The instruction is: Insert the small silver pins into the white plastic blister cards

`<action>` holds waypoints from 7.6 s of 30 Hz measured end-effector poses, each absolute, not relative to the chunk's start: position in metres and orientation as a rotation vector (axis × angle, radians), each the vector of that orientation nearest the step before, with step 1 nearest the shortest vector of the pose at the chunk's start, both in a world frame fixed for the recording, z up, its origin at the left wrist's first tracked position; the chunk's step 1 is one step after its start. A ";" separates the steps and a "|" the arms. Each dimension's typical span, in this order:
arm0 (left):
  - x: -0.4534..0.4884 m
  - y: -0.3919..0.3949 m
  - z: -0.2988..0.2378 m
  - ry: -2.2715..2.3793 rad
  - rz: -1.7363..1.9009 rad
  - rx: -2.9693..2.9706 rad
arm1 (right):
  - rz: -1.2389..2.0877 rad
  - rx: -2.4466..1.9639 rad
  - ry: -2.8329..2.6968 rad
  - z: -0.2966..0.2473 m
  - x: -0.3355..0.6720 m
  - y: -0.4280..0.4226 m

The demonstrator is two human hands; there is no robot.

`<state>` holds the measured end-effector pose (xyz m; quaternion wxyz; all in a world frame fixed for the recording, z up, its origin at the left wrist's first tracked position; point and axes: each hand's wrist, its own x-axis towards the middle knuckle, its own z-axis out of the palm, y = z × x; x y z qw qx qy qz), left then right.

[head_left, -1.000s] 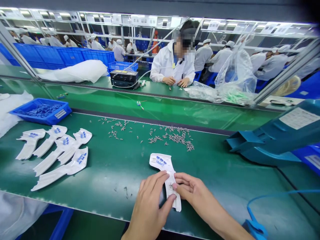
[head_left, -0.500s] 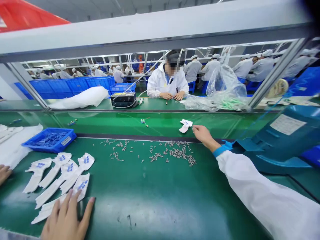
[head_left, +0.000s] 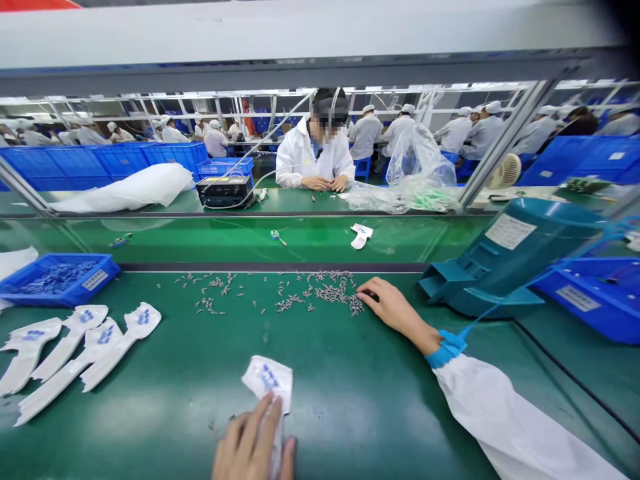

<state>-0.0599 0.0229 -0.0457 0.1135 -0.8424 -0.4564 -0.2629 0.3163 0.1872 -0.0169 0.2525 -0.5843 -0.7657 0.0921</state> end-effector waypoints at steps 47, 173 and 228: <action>0.017 0.016 0.004 -1.743 -1.519 -2.762 | 1.448 -1.382 -1.705 0.043 0.197 0.053; 0.018 0.022 0.002 -1.887 -0.752 -2.937 | 1.411 -1.654 -2.131 0.063 0.209 0.077; -0.228 0.067 -0.037 -2.158 -0.456 -1.809 | 0.612 -1.549 -1.720 0.005 0.316 0.228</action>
